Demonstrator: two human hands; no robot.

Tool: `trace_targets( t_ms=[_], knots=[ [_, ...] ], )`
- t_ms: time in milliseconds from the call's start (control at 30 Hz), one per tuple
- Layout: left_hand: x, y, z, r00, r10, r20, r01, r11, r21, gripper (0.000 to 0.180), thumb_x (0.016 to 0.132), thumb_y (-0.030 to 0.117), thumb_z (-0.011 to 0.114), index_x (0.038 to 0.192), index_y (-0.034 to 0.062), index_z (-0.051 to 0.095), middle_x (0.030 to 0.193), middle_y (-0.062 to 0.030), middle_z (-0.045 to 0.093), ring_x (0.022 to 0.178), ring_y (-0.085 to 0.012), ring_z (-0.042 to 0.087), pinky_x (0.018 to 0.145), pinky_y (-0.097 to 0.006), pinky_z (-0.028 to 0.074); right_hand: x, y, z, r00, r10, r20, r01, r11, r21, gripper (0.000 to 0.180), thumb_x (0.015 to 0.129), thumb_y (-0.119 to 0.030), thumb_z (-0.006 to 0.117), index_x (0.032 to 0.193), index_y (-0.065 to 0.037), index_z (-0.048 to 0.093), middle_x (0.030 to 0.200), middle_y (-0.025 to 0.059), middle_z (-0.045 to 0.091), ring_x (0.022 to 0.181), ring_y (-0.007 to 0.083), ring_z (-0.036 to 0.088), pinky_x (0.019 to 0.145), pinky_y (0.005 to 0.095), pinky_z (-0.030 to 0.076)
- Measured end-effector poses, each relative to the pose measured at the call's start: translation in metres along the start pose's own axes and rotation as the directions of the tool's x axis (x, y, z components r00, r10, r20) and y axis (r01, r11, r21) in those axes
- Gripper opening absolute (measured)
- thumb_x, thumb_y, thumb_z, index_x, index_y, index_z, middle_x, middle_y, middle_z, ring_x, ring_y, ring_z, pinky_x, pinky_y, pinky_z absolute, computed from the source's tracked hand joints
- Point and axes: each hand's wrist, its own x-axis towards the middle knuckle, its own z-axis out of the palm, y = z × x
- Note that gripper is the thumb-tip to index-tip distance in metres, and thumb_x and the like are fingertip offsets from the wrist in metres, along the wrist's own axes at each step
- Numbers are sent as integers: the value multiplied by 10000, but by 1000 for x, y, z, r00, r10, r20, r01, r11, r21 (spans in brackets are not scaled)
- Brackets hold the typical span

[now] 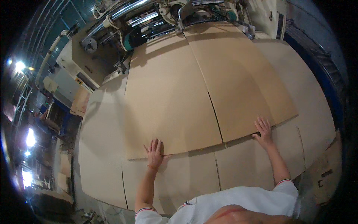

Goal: The person repeatedly picks up large flat cardboard sheets and places them onto a growing stack on a work table. The person aligns each sheet by hand and continues the stacking process throughout the clip.

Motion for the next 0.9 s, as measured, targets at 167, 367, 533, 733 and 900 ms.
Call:
trace_targets(
  t_ms=[167, 367, 533, 733, 900],
  knots=[
    [-4, -32, 11, 979, 192, -73, -188, 981, 51, 752, 672, 648, 671, 1254, 184, 563, 1333, -39, 520, 1226, -270, 486, 1067, -657, 224, 2, 3, 11, 1000, 25, -4, -25, 994, -109, 636, 784, -418, 678, 1336, -157, 497, 1482, 59, 371, 1385, 346, 270, 1116, 561, 204],
    [7, -48, -9, 954, 272, -128, -249, 954, 168, 692, 759, 720, 526, 1202, 194, 600, 1237, -20, 591, 1107, -254, 575, 1050, -653, 265, 3, 21, 29, 923, -149, -355, 36, 952, -305, 735, 901, -708, 179, 1293, -196, 532, 1447, 69, 406, 1351, 407, 278, 1084, 557, 222],
    [71, -79, -41, 886, 378, -269, -272, 893, 359, 688, 771, 750, 481, 1180, 210, 602, 1219, -7, 613, 1130, -237, 575, 1053, -650, 263, 57, 14, 27, 864, -198, -463, 43, 945, -324, 653, 919, -684, 228, 1247, -217, 546, 1406, 79, 429, 1313, 417, 308, 1076, 569, 215],
    [73, -92, 11, 857, 479, -191, -390, 844, 368, 382, 831, 389, 699, 1149, 195, 618, 1216, 9, 616, 1159, -202, 559, 1054, -627, 295, 76, 16, 45, 871, -170, -460, 39, 959, -280, 619, 937, -652, 230, 1251, -210, 529, 1416, 86, 414, 1298, 434, 317, 1061, 597, 208],
    [81, -79, 27, 910, 352, -218, -279, 911, 303, 368, 788, 182, 741, 1139, 186, 629, 1213, 16, 620, 1137, -186, 569, 1049, -577, 343, 93, 15, 45, 859, -152, -490, 31, 969, -246, 598, 946, -632, 248, 1254, -202, 528, 1425, 86, 410, 1311, 435, 308, 1062, 585, 202]
  ],
)
